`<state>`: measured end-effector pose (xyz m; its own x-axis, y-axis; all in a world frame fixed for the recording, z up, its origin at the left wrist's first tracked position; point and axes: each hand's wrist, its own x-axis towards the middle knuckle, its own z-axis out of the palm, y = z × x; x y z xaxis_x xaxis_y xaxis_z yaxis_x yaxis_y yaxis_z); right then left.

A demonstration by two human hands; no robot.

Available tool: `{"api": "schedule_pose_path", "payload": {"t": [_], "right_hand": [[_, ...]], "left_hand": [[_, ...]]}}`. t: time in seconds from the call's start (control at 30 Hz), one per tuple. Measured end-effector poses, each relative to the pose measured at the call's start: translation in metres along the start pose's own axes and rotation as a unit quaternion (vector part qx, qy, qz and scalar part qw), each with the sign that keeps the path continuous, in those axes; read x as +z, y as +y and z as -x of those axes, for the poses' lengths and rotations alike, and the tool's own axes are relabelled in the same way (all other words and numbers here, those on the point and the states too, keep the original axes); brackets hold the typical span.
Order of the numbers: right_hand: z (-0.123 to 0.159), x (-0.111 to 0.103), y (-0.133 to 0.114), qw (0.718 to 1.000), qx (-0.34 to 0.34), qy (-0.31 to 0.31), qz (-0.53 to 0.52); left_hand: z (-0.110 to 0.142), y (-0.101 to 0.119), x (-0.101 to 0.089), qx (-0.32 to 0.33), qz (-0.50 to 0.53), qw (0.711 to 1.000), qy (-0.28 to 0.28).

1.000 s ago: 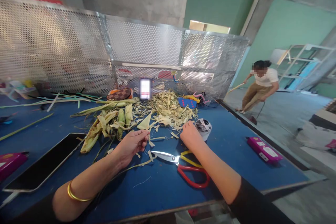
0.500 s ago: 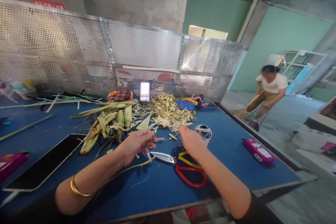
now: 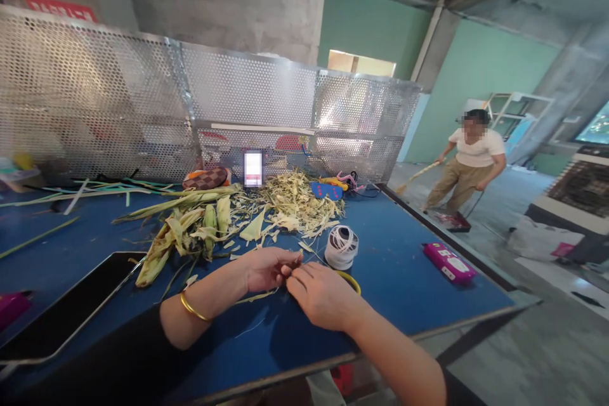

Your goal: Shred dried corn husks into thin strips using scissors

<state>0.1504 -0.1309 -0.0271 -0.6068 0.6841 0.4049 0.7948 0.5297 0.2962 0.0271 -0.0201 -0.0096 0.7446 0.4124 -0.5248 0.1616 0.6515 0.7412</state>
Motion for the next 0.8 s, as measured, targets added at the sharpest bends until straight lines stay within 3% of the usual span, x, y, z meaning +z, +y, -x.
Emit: {"api": "schedule_pose_path", "payload": {"t": [0.13, 0.23, 0.3, 0.33, 0.43, 0.53, 0.73, 0.8], "right_hand": [[0.004, -0.004, -0.003, 0.999, 0.007, -0.014, -0.028], [0.009, -0.014, 0.011, 0.988, 0.152, 0.037, -0.009], [0.009, -0.021, 0.027, 0.928, 0.35, 0.093, 0.089], [0.007, -0.023, 0.035, 0.899, 0.409, 0.076, 0.137], [0.001, -0.025, 0.055, 0.85, 0.498, -0.08, 0.149], [0.001, -0.025, 0.068, 0.838, 0.511, -0.169, 0.09], [0.023, -0.03, 0.098, 0.869, 0.455, -0.189, -0.049], [0.026, -0.029, 0.104, 0.866, 0.462, -0.18, -0.06]], "left_hand": [[0.001, -0.001, -0.003, 0.002, 0.037, 0.999, -0.003], [0.001, -0.001, -0.009, 0.038, 0.05, 0.998, 0.018], [0.002, 0.0, -0.014, 0.054, 0.047, 0.997, 0.028], [0.002, 0.0, -0.016, 0.058, 0.044, 0.997, 0.03], [0.002, 0.001, -0.02, 0.061, 0.035, 0.997, 0.034], [0.001, 0.002, -0.021, 0.065, 0.03, 0.997, 0.038], [-0.001, 0.002, -0.023, 0.066, 0.027, 0.996, 0.053], [-0.002, 0.003, -0.023, 0.064, 0.023, 0.996, 0.058]]}}
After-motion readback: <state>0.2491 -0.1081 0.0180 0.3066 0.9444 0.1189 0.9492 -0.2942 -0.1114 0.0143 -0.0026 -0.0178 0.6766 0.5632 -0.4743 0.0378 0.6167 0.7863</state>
